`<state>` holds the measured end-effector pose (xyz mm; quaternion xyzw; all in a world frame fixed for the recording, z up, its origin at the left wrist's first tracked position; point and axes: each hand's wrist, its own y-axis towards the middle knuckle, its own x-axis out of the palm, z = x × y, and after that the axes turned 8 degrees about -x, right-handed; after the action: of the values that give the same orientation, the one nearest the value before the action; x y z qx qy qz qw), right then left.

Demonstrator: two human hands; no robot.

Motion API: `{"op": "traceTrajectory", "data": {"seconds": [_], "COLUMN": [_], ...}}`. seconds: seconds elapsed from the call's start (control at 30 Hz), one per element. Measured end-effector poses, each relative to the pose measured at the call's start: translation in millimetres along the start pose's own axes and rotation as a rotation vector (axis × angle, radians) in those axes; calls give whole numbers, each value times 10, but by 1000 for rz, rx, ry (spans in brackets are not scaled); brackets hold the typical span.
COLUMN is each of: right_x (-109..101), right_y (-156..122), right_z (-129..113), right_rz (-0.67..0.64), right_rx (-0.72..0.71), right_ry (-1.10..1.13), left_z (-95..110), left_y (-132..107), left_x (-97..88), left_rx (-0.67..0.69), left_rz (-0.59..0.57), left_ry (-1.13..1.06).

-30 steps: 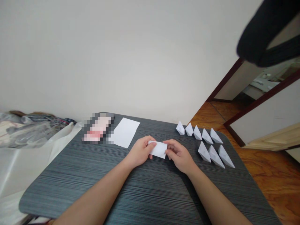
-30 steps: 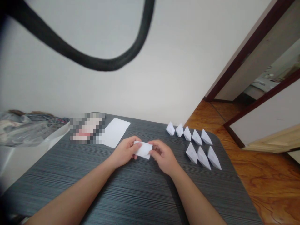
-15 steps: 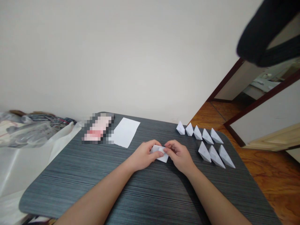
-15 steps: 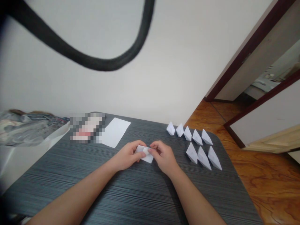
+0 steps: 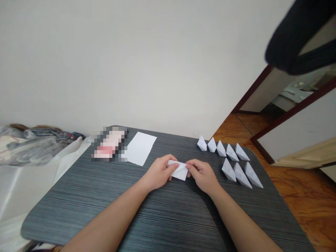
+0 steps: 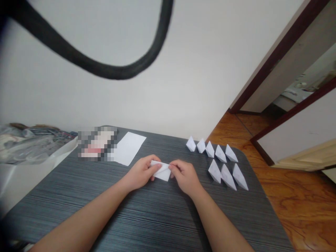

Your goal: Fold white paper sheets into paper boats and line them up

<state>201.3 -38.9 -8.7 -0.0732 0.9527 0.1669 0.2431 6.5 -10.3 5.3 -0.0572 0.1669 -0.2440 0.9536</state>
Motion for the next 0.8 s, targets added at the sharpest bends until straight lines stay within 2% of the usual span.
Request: {"op": "traceTrajectory", "data": {"seconds": [0.57, 0.8], "right_x": [36, 38], "right_y": [13, 14], "right_z": [-46, -44], "right_rz": [12, -21], "right_rx": [33, 52], "right_ry": [-15, -1], "left_z": [-13, -10], "left_y": [-1, -6], "left_x": [8, 7], "left_rx": [23, 36], "left_rz": [-5, -13], "left_ry": [6, 8]}}
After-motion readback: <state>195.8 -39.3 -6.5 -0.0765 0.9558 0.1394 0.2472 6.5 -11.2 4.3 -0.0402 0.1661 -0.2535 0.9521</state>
